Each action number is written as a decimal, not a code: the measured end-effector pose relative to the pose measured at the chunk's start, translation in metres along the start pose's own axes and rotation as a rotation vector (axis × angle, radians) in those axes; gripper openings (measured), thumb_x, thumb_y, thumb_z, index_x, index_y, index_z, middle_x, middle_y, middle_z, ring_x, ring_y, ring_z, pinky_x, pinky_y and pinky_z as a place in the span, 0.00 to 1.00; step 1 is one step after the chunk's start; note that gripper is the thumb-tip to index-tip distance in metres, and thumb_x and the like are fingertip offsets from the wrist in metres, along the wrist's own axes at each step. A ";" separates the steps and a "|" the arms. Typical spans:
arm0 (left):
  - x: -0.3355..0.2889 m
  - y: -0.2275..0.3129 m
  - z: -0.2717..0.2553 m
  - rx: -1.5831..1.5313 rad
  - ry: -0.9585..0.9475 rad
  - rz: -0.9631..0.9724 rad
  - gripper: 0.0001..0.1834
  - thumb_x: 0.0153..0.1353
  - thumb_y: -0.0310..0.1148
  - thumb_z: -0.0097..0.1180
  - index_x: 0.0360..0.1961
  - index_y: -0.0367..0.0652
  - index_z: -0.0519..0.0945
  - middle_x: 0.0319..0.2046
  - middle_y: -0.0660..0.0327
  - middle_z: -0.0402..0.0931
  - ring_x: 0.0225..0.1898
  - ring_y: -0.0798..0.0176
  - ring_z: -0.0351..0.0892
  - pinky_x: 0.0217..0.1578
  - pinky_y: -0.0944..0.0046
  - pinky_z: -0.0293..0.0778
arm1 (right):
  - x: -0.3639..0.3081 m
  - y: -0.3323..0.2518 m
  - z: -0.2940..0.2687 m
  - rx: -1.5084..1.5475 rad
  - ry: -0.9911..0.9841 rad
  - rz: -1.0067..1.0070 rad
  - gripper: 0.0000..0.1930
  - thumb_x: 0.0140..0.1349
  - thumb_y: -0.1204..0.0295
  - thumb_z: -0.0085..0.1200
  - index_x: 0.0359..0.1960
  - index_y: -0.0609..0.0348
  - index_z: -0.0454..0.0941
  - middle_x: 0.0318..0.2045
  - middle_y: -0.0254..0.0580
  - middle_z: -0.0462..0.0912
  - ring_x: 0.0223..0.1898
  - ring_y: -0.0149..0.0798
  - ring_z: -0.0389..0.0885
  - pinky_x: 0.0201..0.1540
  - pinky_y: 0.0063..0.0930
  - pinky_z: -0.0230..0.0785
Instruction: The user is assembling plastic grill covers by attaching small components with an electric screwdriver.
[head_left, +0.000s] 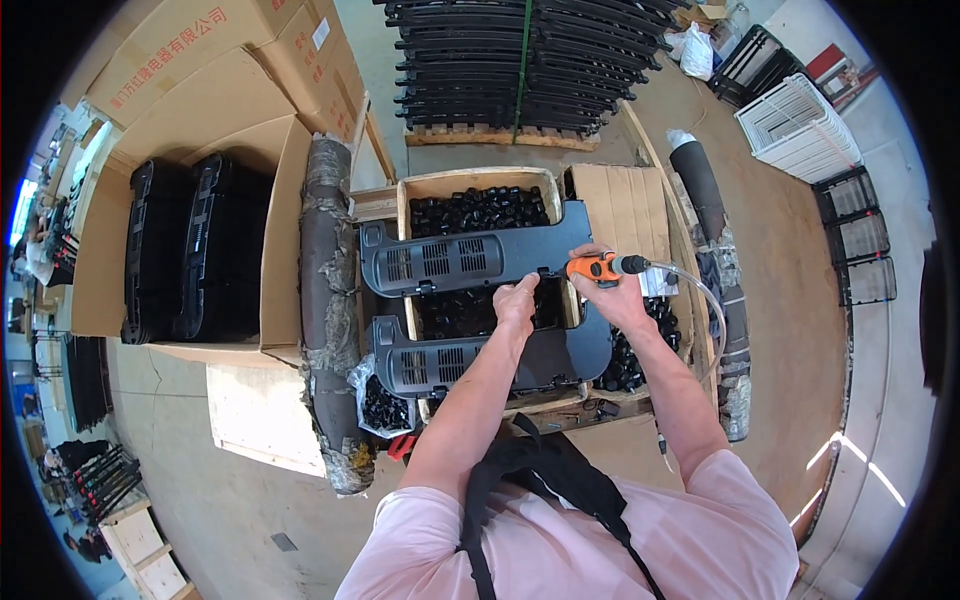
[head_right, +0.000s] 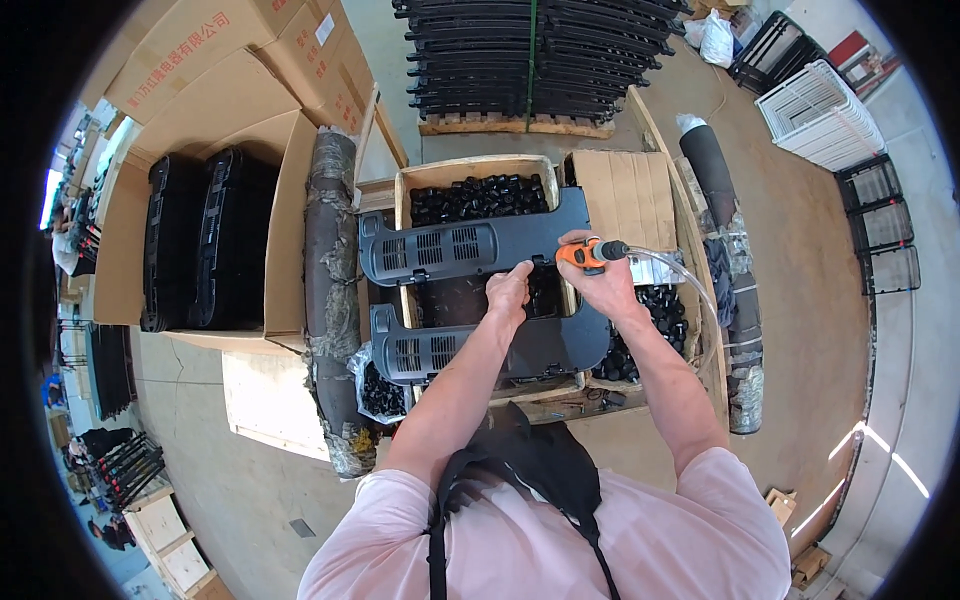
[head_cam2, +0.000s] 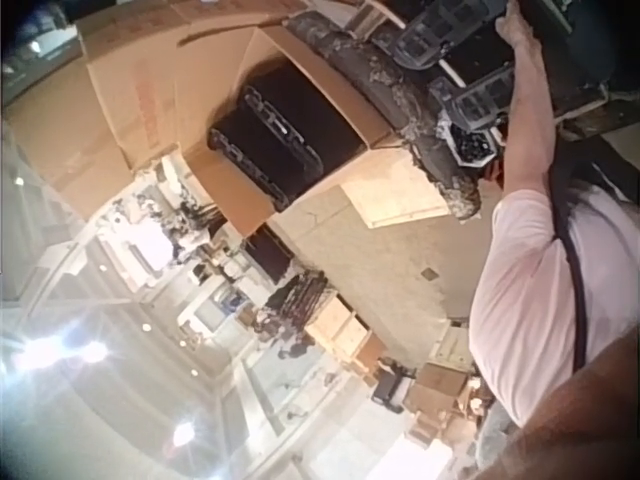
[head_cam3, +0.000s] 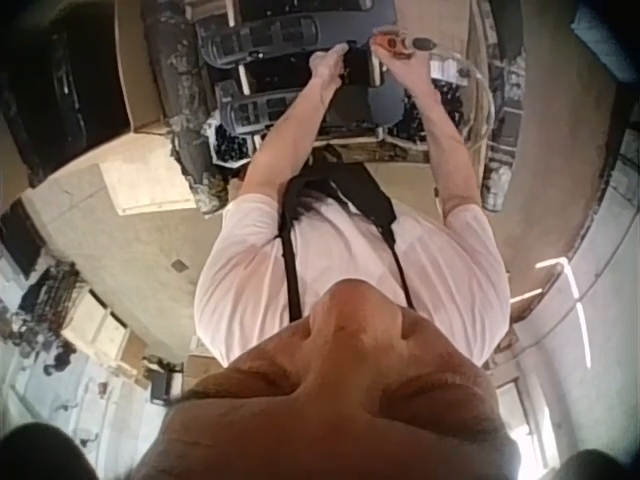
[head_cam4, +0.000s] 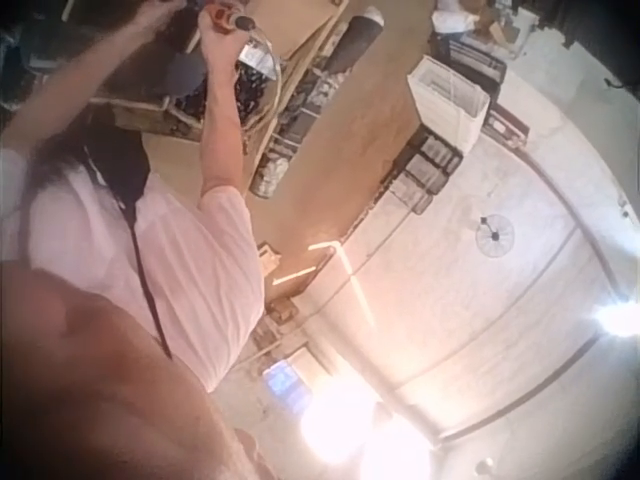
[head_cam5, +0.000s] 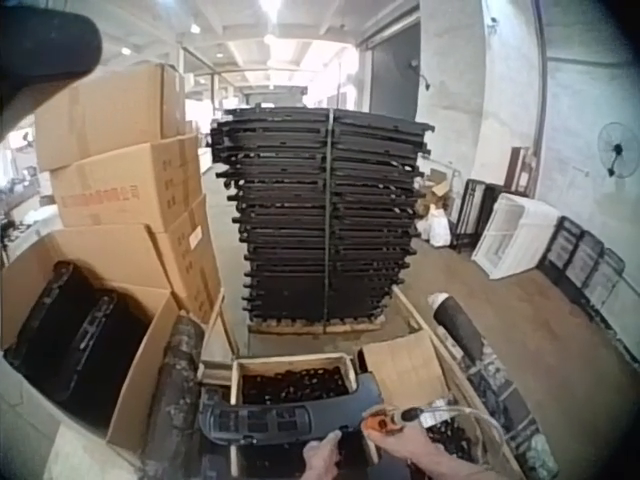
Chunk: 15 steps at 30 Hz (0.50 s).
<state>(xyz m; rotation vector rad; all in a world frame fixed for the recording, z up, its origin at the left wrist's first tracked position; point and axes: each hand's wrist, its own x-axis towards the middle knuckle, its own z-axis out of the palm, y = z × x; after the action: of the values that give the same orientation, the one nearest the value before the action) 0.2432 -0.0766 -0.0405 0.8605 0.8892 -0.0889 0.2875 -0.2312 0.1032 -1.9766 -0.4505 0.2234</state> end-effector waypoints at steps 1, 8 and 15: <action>0.001 -0.001 0.000 0.011 0.029 -0.002 0.19 0.57 0.38 0.72 0.21 0.47 0.72 0.17 0.69 0.67 0.16 0.70 0.63 0.18 0.62 0.58 | 0.000 -0.001 0.001 0.000 -0.002 -0.004 0.17 0.59 0.72 0.67 0.51 0.59 0.83 0.45 0.38 0.86 0.46 0.33 0.84 0.53 0.30 0.76; 0.002 -0.003 0.001 0.032 0.080 -0.013 0.18 0.54 0.39 0.73 0.20 0.45 0.75 0.19 0.66 0.72 0.17 0.69 0.66 0.19 0.60 0.62 | 0.003 -0.017 0.001 -0.057 -0.079 0.037 0.25 0.60 0.72 0.66 0.60 0.57 0.78 0.51 0.43 0.87 0.54 0.36 0.85 0.58 0.31 0.77; 0.014 -0.035 0.022 0.113 0.110 0.109 0.19 0.57 0.40 0.73 0.18 0.44 0.77 0.18 0.65 0.73 0.16 0.67 0.68 0.18 0.58 0.62 | -0.005 -0.009 -0.020 -0.146 -0.207 -0.024 0.24 0.59 0.77 0.66 0.58 0.63 0.77 0.53 0.47 0.86 0.55 0.37 0.85 0.58 0.31 0.78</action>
<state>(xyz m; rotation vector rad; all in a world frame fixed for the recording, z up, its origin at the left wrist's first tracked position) 0.2519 -0.1115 -0.0650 1.0251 0.9456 0.0031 0.2885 -0.2464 0.1201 -2.0991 -0.6391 0.3922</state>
